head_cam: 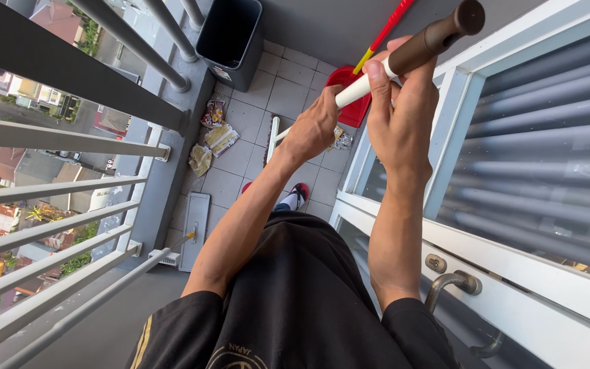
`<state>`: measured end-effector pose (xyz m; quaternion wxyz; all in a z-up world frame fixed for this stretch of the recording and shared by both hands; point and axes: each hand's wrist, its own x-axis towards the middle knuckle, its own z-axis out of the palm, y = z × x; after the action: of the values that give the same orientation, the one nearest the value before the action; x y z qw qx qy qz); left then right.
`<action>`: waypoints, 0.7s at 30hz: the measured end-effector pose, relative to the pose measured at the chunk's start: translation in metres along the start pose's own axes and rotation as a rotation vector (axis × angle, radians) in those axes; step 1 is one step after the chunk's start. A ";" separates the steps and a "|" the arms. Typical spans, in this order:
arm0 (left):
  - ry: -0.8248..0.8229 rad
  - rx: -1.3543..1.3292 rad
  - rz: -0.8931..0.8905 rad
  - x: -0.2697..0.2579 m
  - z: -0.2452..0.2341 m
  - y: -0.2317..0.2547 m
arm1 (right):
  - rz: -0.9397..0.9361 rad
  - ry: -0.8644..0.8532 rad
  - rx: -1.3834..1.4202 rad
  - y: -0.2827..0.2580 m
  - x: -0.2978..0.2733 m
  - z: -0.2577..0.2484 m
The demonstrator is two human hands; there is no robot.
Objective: The recorder is assembling the segments of a mop handle on a balcony.
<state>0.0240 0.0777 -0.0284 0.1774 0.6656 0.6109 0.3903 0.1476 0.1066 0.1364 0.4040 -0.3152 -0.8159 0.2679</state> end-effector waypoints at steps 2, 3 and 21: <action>-0.008 -0.003 -0.019 0.000 0.005 0.001 | 0.001 -0.002 0.010 -0.001 0.000 -0.003; -0.016 -0.006 -0.036 0.001 0.008 0.002 | 0.002 -0.002 0.018 -0.001 0.001 -0.004; -0.018 -0.082 -0.022 0.009 0.017 0.021 | -0.007 -0.005 -0.022 0.003 -0.002 -0.021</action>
<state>0.0499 0.0859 -0.0214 0.2142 0.6544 0.6001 0.4071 0.1674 0.1111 0.1442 0.3995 -0.3162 -0.8209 0.2580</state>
